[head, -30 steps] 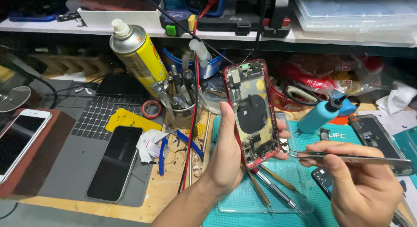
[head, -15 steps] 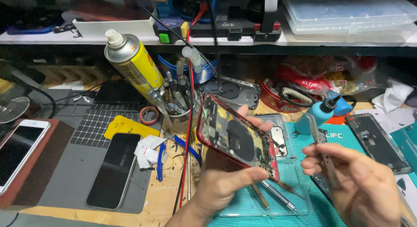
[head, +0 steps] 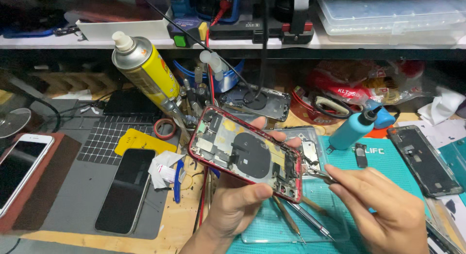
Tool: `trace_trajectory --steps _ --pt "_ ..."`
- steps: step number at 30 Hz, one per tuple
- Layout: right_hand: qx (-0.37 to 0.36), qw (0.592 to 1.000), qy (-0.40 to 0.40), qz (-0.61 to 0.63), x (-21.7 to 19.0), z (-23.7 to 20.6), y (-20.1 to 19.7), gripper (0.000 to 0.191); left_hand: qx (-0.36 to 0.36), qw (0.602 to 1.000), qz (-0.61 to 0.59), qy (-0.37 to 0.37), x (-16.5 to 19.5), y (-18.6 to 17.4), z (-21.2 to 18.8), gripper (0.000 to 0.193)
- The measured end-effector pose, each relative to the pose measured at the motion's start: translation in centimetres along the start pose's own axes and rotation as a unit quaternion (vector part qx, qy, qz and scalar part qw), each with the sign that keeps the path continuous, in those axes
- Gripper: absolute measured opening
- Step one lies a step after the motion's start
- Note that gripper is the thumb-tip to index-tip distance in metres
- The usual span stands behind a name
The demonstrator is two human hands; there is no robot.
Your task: The person holds a disassembled smartphone frame and uses a pry tool and screwdriver to scrape and work on components inside the frame, repositioning the phone repeatedly and picking up different tools from the mat while working around the edges of the device.
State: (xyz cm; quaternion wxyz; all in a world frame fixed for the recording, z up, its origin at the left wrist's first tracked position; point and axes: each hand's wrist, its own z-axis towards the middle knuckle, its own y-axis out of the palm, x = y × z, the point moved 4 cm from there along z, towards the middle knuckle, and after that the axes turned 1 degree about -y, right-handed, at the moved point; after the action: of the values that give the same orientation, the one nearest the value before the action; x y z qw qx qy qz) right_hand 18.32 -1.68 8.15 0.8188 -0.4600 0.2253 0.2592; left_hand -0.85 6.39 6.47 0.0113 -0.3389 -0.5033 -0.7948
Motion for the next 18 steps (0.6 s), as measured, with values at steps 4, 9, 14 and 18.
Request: trace_trajectory --steps 4,9,14,18 --pt "-0.001 1.0 -0.014 0.005 -0.02 -0.06 0.18 0.036 -0.004 1.0 0.01 -0.018 -0.19 -0.03 0.01 0.104" --pt "-0.014 0.999 -0.031 0.017 0.3 -0.26 0.33 0.034 -0.008 0.999 0.025 -0.02 -0.09 0.11 -0.04 0.103" --pt "-0.015 0.999 -0.034 0.014 0.38 -0.44 0.31 0.033 0.0 0.999 0.029 -0.039 -0.12 0.12 -0.03 0.105" --pt "-0.015 0.999 -0.045 0.015 -0.03 -0.25 0.22 0.034 0.0 0.998 0.043 -0.042 -0.04 0.15 0.05 0.106"
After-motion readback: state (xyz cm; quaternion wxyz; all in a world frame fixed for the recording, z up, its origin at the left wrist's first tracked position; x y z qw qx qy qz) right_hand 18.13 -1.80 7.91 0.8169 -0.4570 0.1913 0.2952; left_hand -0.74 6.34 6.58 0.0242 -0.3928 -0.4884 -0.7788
